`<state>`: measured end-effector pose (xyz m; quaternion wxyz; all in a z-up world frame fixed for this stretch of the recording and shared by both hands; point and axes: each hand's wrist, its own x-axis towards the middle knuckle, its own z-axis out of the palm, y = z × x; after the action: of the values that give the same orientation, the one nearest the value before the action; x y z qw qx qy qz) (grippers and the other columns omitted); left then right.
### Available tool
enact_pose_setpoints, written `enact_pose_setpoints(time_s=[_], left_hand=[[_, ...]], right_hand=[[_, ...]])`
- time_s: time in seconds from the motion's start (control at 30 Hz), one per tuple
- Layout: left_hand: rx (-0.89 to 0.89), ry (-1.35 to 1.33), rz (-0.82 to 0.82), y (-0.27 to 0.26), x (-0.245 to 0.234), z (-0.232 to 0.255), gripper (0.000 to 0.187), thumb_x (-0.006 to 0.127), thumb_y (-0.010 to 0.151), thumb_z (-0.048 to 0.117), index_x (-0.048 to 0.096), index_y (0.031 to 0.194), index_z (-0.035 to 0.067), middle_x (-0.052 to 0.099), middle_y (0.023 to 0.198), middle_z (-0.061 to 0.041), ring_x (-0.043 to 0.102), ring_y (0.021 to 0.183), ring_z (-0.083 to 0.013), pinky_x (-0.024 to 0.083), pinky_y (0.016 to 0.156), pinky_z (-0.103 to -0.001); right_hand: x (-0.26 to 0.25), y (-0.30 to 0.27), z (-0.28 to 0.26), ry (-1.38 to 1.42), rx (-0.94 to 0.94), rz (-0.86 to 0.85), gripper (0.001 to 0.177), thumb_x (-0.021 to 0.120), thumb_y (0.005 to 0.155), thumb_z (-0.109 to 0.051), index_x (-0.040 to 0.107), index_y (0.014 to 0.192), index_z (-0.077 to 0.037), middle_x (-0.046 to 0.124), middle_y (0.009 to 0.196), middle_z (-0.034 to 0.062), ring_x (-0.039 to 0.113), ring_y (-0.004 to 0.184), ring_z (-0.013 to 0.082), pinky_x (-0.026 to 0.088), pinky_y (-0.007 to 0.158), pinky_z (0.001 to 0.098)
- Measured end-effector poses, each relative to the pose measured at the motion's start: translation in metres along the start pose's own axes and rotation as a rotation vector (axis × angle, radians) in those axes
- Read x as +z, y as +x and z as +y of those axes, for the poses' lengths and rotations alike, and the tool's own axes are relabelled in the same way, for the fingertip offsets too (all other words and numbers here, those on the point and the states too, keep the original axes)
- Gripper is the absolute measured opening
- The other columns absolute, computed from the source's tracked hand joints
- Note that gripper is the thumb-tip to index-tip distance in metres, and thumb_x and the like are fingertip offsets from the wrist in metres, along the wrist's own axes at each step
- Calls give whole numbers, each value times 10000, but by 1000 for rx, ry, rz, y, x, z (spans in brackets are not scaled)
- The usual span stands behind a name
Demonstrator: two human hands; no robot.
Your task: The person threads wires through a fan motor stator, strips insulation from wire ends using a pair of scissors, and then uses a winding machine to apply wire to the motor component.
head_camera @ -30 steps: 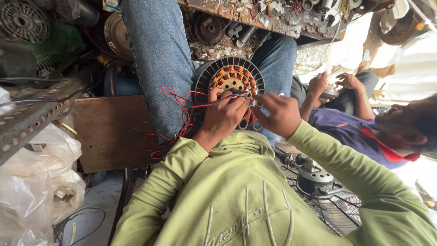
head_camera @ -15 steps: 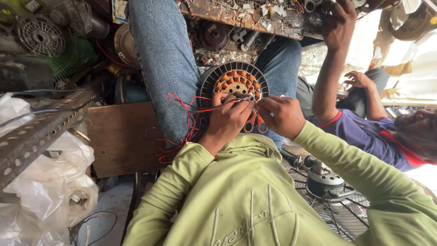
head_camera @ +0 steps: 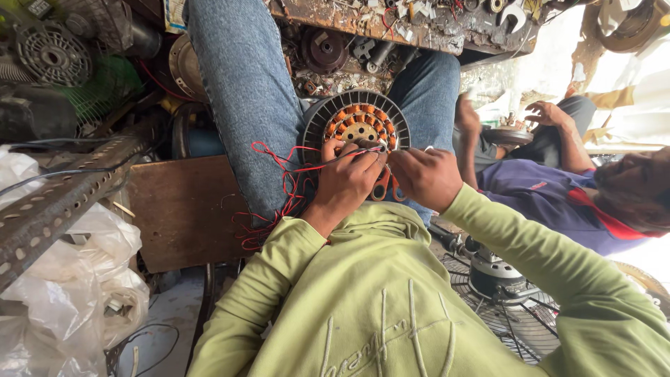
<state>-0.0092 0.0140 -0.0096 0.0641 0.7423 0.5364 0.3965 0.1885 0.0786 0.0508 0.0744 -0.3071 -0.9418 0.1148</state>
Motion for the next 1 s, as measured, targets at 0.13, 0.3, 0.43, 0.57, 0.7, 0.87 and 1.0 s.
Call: enact_pose_setpoints(time_s=[0.13, 0.3, 0.43, 0.57, 0.7, 0.87, 1.0], left_hand=[[-6, 6, -24, 1, -3, 1, 195, 675, 940, 152, 769, 1105, 112, 689, 984, 38, 650, 900, -178, 396, 972, -452], [-8, -22, -14, 0, -2, 1, 166, 682, 942, 165, 763, 1078, 117, 691, 990, 38, 656, 915, -177, 383, 956, -445], [-17, -47, -30, 0, 0, 0, 145, 687, 910, 187, 750, 1020, 115, 701, 997, 31, 655, 909, -184, 386, 971, -460], [-10, -7, -39, -1, -1, 0, 183, 690, 921, 175, 765, 1077, 114, 685, 970, 37, 648, 908, -176, 384, 971, -451], [-7, -19, -29, 0, -2, 0, 203, 686, 930, 169, 760, 1109, 107, 687, 991, 42, 638, 905, -172, 388, 989, -442], [-18, -41, -12, 0, -4, 1, 230, 682, 910, 177, 758, 1117, 114, 684, 990, 44, 634, 911, -172, 384, 982, -456], [-23, -38, -16, 0, -3, 0, 245, 683, 914, 187, 752, 1134, 105, 688, 1011, 46, 637, 929, -170, 388, 999, -449]], right_hand=[[32, -13, 10, 728, 450, 47, 144, 690, 994, -123, 694, 1114, -44, 738, 897, -4, 639, 765, 81, 531, 645, 301], [18, -10, 24, 1178, 941, -250, 159, 690, 977, -166, 785, 1046, -59, 668, 785, 9, 547, 595, 44, 412, 527, 243], [-7, -1, 11, 256, 27, 55, 171, 714, 957, -150, 688, 1075, -28, 694, 880, 90, 648, 704, 176, 510, 638, 295], [1, 6, 10, 276, 111, -41, 90, 720, 925, -102, 725, 988, -40, 681, 774, 96, 620, 584, 180, 473, 556, 312], [19, 4, 17, 672, 497, -52, 93, 693, 956, -82, 729, 1020, -26, 679, 796, 76, 606, 611, 108, 473, 564, 269], [0, 1, 3, 675, 559, -31, 164, 723, 904, -101, 712, 1041, -13, 647, 740, 60, 563, 559, 103, 447, 516, 275], [-6, 6, -2, 63, -40, 12, 159, 717, 921, -109, 691, 1068, -55, 648, 765, 74, 579, 591, 211, 453, 565, 342]])
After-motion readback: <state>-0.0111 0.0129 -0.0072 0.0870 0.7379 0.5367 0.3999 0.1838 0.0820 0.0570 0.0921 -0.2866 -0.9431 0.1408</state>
